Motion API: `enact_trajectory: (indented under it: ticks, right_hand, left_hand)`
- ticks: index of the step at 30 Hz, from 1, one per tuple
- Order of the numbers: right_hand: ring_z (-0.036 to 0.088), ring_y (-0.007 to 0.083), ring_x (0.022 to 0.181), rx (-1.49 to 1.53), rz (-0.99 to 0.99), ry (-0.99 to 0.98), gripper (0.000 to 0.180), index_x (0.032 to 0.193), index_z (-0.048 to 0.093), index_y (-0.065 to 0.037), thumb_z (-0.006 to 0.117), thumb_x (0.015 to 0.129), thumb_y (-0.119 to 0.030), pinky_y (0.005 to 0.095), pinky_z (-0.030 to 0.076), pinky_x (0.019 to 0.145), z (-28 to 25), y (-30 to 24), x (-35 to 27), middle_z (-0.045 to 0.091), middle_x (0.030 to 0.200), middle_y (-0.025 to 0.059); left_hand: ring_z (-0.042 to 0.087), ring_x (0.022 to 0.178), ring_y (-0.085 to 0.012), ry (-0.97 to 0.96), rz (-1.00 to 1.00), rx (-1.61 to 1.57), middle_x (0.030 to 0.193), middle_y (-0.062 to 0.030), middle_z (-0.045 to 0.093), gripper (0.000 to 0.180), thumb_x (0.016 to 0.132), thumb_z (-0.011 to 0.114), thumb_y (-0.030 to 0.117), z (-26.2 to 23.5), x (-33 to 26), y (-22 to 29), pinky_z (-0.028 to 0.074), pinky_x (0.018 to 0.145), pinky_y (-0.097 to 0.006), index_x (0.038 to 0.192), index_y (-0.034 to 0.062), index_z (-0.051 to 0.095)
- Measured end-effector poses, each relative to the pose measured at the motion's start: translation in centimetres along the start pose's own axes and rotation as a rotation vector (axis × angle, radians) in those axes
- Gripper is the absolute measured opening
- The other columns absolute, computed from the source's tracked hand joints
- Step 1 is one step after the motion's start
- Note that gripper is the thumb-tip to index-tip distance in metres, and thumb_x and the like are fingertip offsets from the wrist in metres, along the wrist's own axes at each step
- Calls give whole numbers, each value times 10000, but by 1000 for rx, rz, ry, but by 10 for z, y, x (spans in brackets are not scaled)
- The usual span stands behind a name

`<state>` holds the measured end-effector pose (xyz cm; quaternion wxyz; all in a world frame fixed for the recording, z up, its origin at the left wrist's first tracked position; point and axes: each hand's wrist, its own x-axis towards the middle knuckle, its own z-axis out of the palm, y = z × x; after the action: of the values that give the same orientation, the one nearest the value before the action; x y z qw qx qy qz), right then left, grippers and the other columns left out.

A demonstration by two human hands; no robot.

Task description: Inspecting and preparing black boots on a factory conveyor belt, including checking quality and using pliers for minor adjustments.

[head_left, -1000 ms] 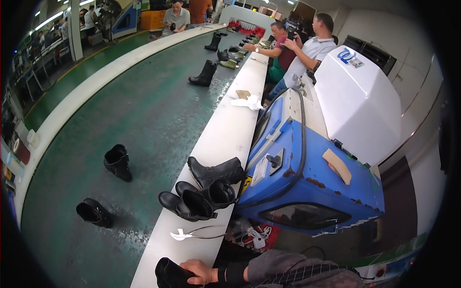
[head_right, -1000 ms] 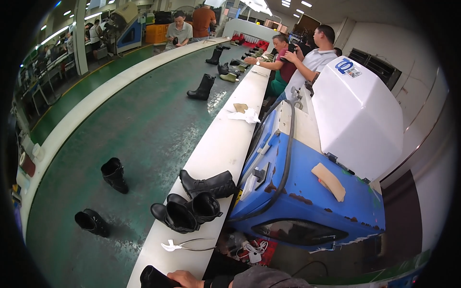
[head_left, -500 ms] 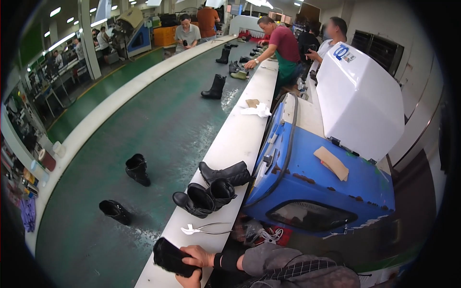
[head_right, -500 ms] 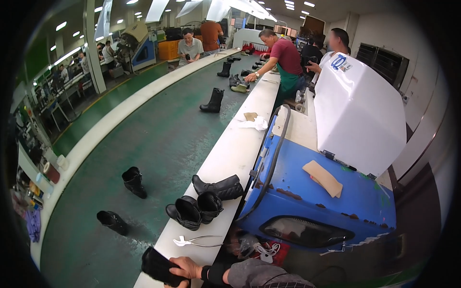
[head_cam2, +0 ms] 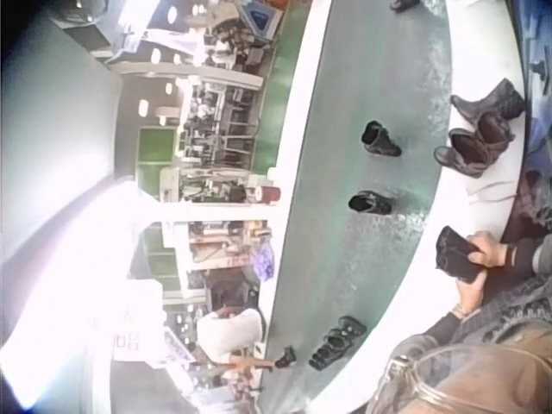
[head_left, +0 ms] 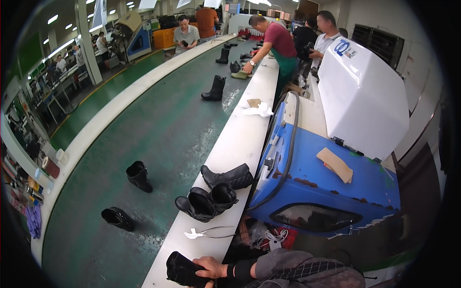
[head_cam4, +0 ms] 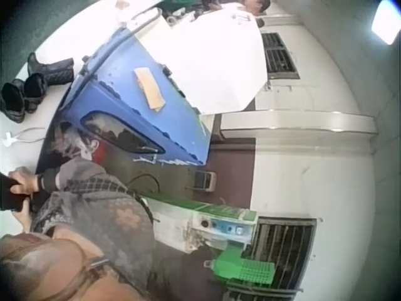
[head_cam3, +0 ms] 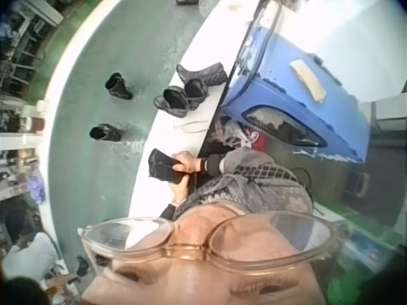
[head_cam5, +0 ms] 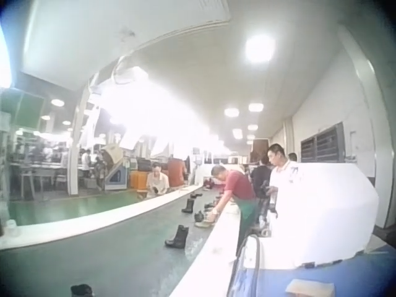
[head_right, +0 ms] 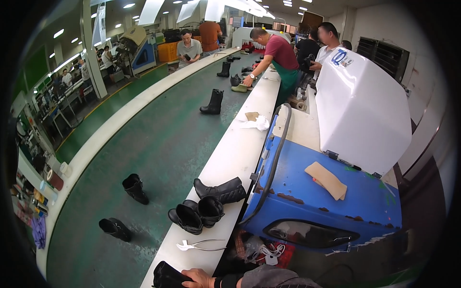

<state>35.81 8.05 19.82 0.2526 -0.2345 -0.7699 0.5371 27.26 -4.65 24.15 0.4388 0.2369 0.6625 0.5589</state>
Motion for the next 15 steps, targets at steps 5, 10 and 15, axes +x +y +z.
enact_trajectory:
  ticks: [5,10,15]
  right_hand:
    - [541,400,763,-31,-11,-15,613,1008,544,10,462,788,-556,433,415,699,-1,7,16,546,768,217]
    - [539,395,754,-48,-45,-80,609,925,537,-8,463,758,-589,436,410,691,-8,8,29,537,744,200]
    - [565,425,753,-142,-133,-45,550,906,531,-14,496,806,-553,455,430,664,-13,6,49,566,745,230]
  left_hand:
    - [590,811,-235,36,77,-12,935,-144,624,438,707,749,182,3,14,2,492,733,-348,1030,-68,592]
    - [591,815,-245,38,148,-30,937,-146,623,436,724,742,186,7,22,7,490,736,-350,1041,-70,588]
    - [612,759,-184,169,402,-106,885,-82,619,413,549,674,39,19,47,11,506,721,-299,951,-31,603]
